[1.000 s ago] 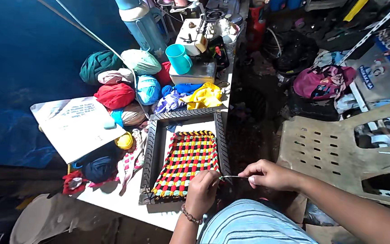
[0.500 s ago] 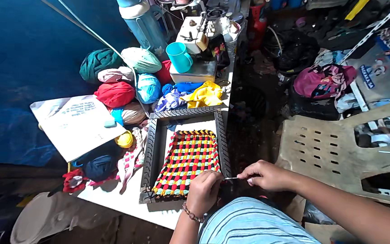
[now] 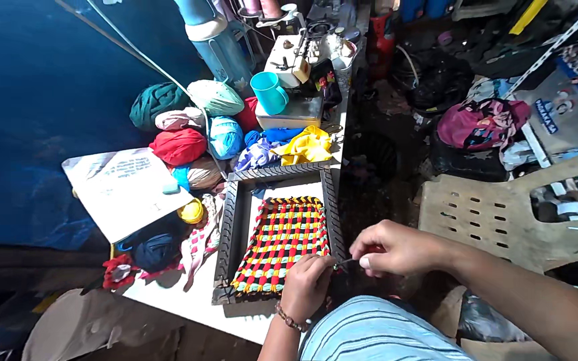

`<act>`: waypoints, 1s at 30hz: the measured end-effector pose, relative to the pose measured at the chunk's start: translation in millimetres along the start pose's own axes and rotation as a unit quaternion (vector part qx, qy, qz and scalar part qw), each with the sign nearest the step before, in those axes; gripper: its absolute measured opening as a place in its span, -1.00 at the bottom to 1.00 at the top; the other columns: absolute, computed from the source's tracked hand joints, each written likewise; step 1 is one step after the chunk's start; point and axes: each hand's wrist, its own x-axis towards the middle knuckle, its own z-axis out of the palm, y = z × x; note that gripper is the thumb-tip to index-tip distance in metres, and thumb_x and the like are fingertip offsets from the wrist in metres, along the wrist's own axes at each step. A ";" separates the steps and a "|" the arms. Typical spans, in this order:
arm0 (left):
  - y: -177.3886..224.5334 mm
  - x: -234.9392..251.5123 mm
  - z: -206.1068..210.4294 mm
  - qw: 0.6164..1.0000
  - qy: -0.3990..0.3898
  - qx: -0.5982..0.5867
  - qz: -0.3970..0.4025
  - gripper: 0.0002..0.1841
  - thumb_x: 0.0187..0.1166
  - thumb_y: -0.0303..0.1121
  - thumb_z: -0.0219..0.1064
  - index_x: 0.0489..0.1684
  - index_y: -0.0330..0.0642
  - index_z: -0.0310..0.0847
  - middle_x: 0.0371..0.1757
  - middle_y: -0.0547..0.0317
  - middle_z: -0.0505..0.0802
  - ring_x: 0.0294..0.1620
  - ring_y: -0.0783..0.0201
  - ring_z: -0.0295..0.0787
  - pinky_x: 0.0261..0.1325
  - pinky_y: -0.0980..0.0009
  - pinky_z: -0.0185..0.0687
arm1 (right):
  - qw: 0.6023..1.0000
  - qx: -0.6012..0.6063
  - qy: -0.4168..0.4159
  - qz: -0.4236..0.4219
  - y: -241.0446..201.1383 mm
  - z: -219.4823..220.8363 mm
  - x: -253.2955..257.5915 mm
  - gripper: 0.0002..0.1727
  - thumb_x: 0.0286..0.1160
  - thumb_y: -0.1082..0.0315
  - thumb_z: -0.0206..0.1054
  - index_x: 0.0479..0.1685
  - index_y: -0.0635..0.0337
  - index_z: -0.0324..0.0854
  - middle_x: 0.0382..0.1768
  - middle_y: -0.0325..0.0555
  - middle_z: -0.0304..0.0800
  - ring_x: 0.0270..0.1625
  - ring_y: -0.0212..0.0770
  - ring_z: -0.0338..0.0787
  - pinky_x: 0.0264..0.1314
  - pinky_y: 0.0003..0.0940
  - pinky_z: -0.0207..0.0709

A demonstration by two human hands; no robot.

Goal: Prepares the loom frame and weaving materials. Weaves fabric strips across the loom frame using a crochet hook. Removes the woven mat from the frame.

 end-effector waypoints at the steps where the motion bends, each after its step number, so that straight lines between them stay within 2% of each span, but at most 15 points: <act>1: 0.5 0.1 0.1 1.000 0.003 -0.003 -0.004 -0.87 0.50 -0.41 0.34 -0.18 -0.11 0.83 -0.24 0.25 0.95 -0.11 0.36 0.89 0.12 0.50 0.76 | 0.999 0.044 0.019 -0.023 3.5 0.1 2.6 -0.73 0.68 0.34 0.26 0.12 0.37 0.71 -0.08 0.00 0.84 -0.17 -0.34 0.83 0.06 -0.37 0.73; 4: 2.9 0.9 -1.2 1.000 0.007 -0.010 -0.019 -0.83 0.44 -0.42 0.35 -0.13 -0.15 0.83 -0.21 0.23 0.96 -0.10 0.37 0.90 0.12 0.50 0.77 | 0.980 0.053 0.122 -0.146 21.1 17.7 19.9 -0.70 0.66 0.26 0.32 -0.05 0.39 0.73 -0.23 -0.06 0.80 -0.27 -0.50 0.74 -0.11 -0.58 0.64; 6: 3.2 0.7 -1.4 1.000 0.011 -0.015 -0.025 -0.80 0.41 -0.42 0.36 -0.09 -0.17 0.82 -0.21 0.21 0.95 -0.12 0.37 0.90 0.10 0.48 0.78 | 0.950 0.055 0.192 -0.239 32.9 34.2 38.0 -0.61 0.72 0.19 0.21 -0.17 0.44 0.68 -0.21 0.01 0.77 -0.12 -0.44 0.68 0.00 -0.56 0.50; 7: 3.4 0.0 -0.9 0.999 0.014 -0.013 -0.027 -0.80 0.41 -0.42 0.37 -0.08 -0.16 0.82 -0.21 0.21 0.95 -0.14 0.38 0.89 0.08 0.47 0.79 | 0.938 0.089 0.204 -0.264 35.9 41.6 45.2 -0.58 0.78 0.17 0.13 -0.15 0.45 0.63 -0.13 0.01 0.80 0.04 -0.39 0.74 0.18 -0.46 0.56; 8: 3.5 -0.4 0.1 0.999 0.020 -0.011 -0.025 -0.80 0.41 -0.42 0.38 -0.08 -0.17 0.81 -0.22 0.21 0.95 -0.17 0.37 0.89 0.06 0.45 0.80 | 0.929 0.133 0.212 -0.275 36.1 48.7 50.4 -0.58 0.82 0.14 0.08 -0.13 0.40 0.57 -0.10 -0.06 0.84 0.10 -0.39 0.80 0.26 -0.40 0.62; 9: 3.7 -0.5 0.3 1.000 0.022 -0.007 -0.020 -0.82 0.43 -0.41 0.38 -0.07 -0.14 0.77 -0.23 0.22 0.94 -0.18 0.37 0.89 0.04 0.44 0.81 | 0.918 0.172 0.225 -0.276 34.4 56.3 54.5 -0.61 0.85 0.10 0.05 -0.15 0.28 0.49 -0.23 -0.22 0.83 -0.04 -0.46 0.82 0.15 -0.40 0.67; 11: 3.1 -0.6 -0.6 1.000 0.021 0.001 0.001 -0.79 0.48 -0.38 0.37 0.02 -0.12 0.73 -0.21 0.25 0.94 -0.14 0.39 0.88 0.11 0.47 0.78 | 0.908 0.215 0.255 -0.254 26.7 66.3 58.1 -0.67 0.83 0.09 0.07 -0.19 0.17 0.42 -0.52 -0.43 0.59 -0.42 -0.57 0.66 -0.20 -0.51 0.62; 13: 3.0 -0.8 -0.4 0.999 0.017 0.008 0.026 -0.77 0.51 -0.37 0.35 0.07 -0.16 0.74 -0.17 0.24 0.94 -0.07 0.38 0.88 0.22 0.49 0.73 | 0.922 0.199 0.269 -0.193 12.6 65.9 57.1 -0.71 0.79 0.17 0.08 -0.16 0.24 0.42 -0.55 -0.39 0.43 -0.50 -0.55 0.50 -0.29 -0.53 0.50; 15: 3.5 0.6 0.8 0.999 0.026 0.011 0.033 -0.80 0.51 -0.36 0.34 -0.01 -0.18 0.73 -0.21 0.21 0.93 -0.10 0.37 0.88 0.20 0.52 0.72 | 0.944 0.141 0.262 -0.142 -4.1 61.6 57.0 -0.66 0.81 0.18 0.09 -0.06 0.36 0.45 -0.46 -0.23 0.47 -0.43 -0.48 0.50 -0.24 -0.51 0.47; 17: 3.8 1.0 0.9 0.999 0.043 0.005 0.012 -0.78 0.45 -0.38 0.38 -0.02 -0.21 0.71 -0.24 0.21 0.93 -0.14 0.41 0.87 0.13 0.54 0.74 | 0.961 0.094 0.232 -0.118 -16.2 54.9 60.5 -0.66 0.83 0.19 0.05 0.09 0.37 0.43 -0.29 -0.09 0.54 -0.29 -0.39 0.56 -0.12 -0.47 0.50; 19: 5.6 -0.3 0.6 0.998 0.051 -0.028 -0.033 -0.65 0.40 -0.42 0.41 0.14 -0.36 0.67 -0.24 0.19 0.94 -0.19 0.45 0.89 0.03 0.52 0.79 | 0.976 0.072 0.183 -0.098 -21.1 44.9 63.7 -0.63 0.86 0.26 -0.01 0.34 0.40 0.37 -0.06 0.11 0.62 -0.05 -0.23 0.66 0.13 -0.33 0.56; 20: 7.2 -0.5 0.2 0.995 0.049 -0.055 -0.061 -0.55 0.38 -0.45 0.43 0.25 -0.45 0.60 -0.23 0.17 0.96 -0.21 0.46 0.91 -0.01 0.50 0.82 | 0.980 0.069 0.166 -0.085 -20.2 40.0 66.4 -0.61 0.87 0.27 -0.04 0.42 0.39 0.33 -0.01 0.15 0.64 -0.01 -0.18 0.70 0.18 -0.27 0.58; 22: 9.6 -0.1 -1.2 0.986 0.039 -0.116 -0.112 -0.43 0.37 -0.49 0.42 0.40 -0.54 0.43 -0.23 0.11 0.96 -0.28 0.43 0.93 -0.15 0.44 0.86 | 0.982 0.064 0.170 -0.059 -14.7 33.0 74.8 -0.64 0.89 0.26 -0.06 0.40 0.34 0.33 -0.12 0.10 0.64 -0.17 -0.18 0.71 0.04 -0.24 0.62; 25: 9.3 -1.3 -1.3 0.980 0.042 -0.140 -0.133 -0.39 0.37 -0.48 0.40 0.44 -0.51 0.33 -0.23 0.13 0.95 -0.31 0.44 0.91 -0.21 0.45 0.85 | 0.981 0.058 0.185 -0.007 -15.7 27.2 86.0 -0.66 0.91 0.24 -0.05 0.36 0.34 0.32 -0.16 0.10 0.62 -0.26 -0.13 0.72 -0.04 -0.19 0.65; 30: 8.3 -5.8 2.7 0.988 0.064 -0.102 -0.094 -0.47 0.41 -0.50 0.39 0.39 -0.35 0.34 -0.22 0.13 0.93 -0.37 0.42 0.89 -0.28 0.47 0.84 | 0.973 0.016 0.212 0.093 -25.8 28.4 107.3 -0.58 0.90 0.24 -0.02 0.52 0.35 0.21 0.04 0.25 0.68 0.04 0.07 0.80 0.19 -0.04 0.64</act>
